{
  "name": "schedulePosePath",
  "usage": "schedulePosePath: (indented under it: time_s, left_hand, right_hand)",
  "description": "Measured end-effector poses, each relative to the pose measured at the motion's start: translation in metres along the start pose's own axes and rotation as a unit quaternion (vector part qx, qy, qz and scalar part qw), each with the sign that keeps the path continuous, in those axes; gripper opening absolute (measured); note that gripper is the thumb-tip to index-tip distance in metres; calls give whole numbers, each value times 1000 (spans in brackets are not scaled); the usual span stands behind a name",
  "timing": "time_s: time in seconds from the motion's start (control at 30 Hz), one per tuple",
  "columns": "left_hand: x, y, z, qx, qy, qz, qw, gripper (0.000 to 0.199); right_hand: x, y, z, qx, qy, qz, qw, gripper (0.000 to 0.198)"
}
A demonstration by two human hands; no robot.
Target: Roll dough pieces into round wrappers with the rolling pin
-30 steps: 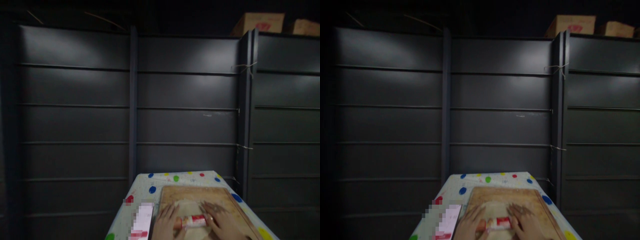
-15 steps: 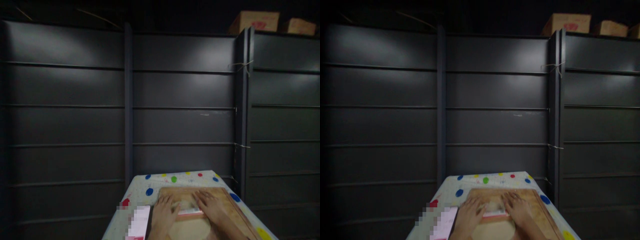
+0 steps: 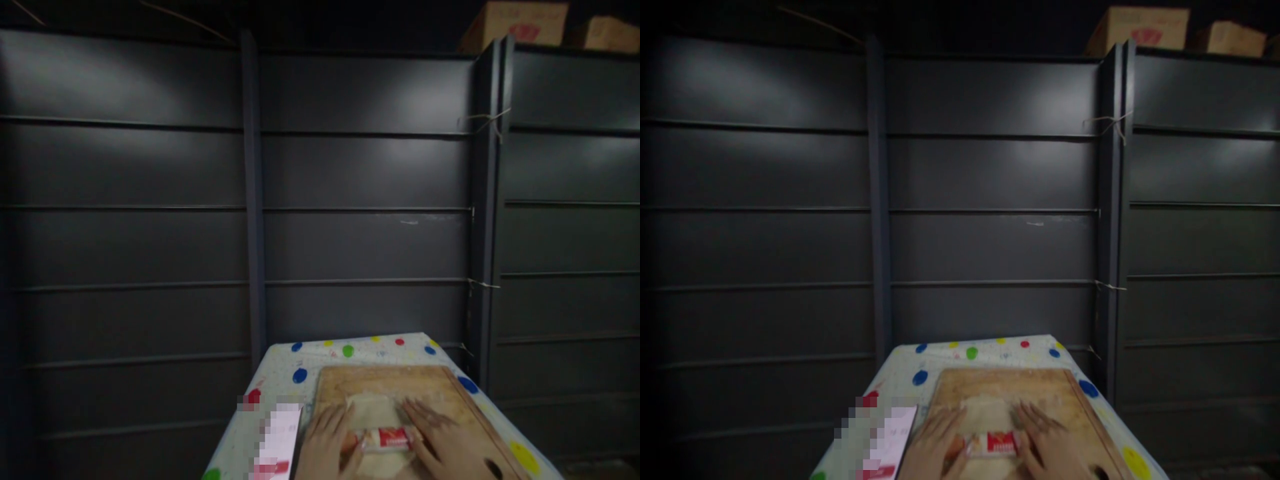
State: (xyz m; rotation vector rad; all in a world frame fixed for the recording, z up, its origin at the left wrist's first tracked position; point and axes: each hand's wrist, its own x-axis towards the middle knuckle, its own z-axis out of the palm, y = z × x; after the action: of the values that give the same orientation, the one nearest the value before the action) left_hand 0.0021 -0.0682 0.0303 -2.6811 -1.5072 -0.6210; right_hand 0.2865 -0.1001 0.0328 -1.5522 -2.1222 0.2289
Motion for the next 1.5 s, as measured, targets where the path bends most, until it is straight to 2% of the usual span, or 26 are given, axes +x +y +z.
schedulePosePath:
  time_s: [0.2, 0.33, 0.4, 0.57, 0.7, 0.8, 0.9, 1.07, 1.17, 1.3, 1.4, 1.5]
  left_hand:
    - [7, -13, -1, 2, 15, 52, 999, 48]
    - [16, -18, -1, 25, 49, 72, 996, 49]
    - [24, -19, 0, 38, 67, 78, 994, 48]
    - [56, -17, 1, 48, 115, 92, 988, 38]
    - [76, -15, 9, 24, 101, 70, 992, 37]
    - [78, -15, 15, 23, 86, 39, 995, 36]
    - [69, -13, 12, 35, 51, 27, 998, 37]
    - [45, -5, -5, 56, -9, 14, 998, 49]
    - [32, -3, -10, 61, -13, -4, 998, 52]
    - [28, -6, -4, 45, 6, -17, 999, 53]
    - [43, -11, 6, 37, 10, -16, 999, 49]
    - [65, -15, 16, 33, -21, -19, 999, 44]
  right_hand:
    - [14, -5, -5, -37, 15, 11, 999, 52]
    - [24, -13, -1, -75, -22, 20, 997, 48]
    - [23, -21, 2, -87, -25, 23, 996, 48]
    - [21, -51, 18, -145, 17, 51, 988, 47]
    - [27, -64, 42, -189, 53, 77, 978, 45]
    - [29, -59, 60, -194, 75, 78, 975, 43]
    - [27, -47, 77, -188, 100, 55, 976, 45]
    - [17, -30, 98, -162, 184, -3, 969, 39]
    - [14, -28, 103, -159, 206, -31, 965, 37]
    - [14, -34, 101, -169, 210, -24, 963, 38]
    - [19, -44, 85, -190, 177, -3, 966, 38]
    - [25, -53, 64, -216, 143, 8, 966, 40]
